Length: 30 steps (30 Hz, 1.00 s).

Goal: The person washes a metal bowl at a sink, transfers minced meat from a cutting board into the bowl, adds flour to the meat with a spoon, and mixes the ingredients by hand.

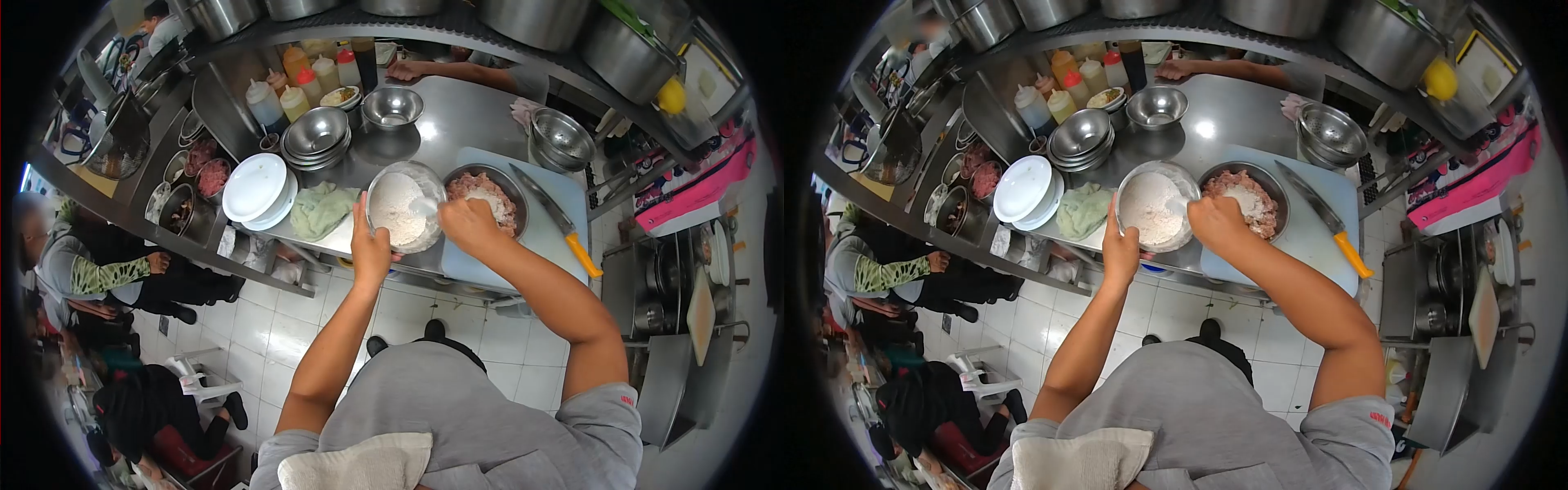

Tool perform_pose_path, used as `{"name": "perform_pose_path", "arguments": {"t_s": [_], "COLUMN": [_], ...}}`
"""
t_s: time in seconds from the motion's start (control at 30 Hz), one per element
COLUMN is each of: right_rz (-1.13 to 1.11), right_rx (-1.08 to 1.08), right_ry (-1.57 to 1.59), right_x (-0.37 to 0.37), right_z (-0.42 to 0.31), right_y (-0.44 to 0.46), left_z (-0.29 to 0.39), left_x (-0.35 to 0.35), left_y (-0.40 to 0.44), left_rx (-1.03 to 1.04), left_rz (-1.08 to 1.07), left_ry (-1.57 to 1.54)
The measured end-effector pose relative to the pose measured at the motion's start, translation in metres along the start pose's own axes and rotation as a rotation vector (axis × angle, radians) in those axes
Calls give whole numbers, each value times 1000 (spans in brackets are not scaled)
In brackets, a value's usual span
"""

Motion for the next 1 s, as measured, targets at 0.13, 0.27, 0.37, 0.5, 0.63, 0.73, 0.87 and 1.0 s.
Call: {"name": "perform_pose_path", "arguments": {"t_s": [0.13,0.27,0.37,0.5,0.63,0.73,0.87,1.0], "right_rz": [-279,-432,-411,-337,-186,-16,22,183], "right_rx": [288,711,745,776,738,722,657,306], "right_ry": [646,1301,1588,1754,1751,1482,1249,-71], "right_x": [62,93,83,59,22,-14,-16,-63], "right_z": [1,-7,-8,13,63,111,144,129], "right_y": [-1,-21,-27,-33,-49,-66,-83,-84], "left_z": [13,4,-5,-13,-17,-22,-19,-17], "left_x": [0,-5,-3,-3,-1,-3,-4,-5], "left_y": [-8,-8,-4,2,7,12,13,14], "left_rx": [118,103,-49,-119,-121,-145,-147,-149], "left_rz": [14,44,-23,-33,-47,-37,-32,-38], "left_ry": [59,56,-99,-181,-237,-221,-220,-204]}}
Point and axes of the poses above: each hand's wrist, its own y-axis towards the middle knuckle, its own x-axis out of the palm, z = x × y, the point moved 10 cm from there along y, towards the middle knuckle, and after that the axes turned 7 degrees about -x, right-handed, at the moved point
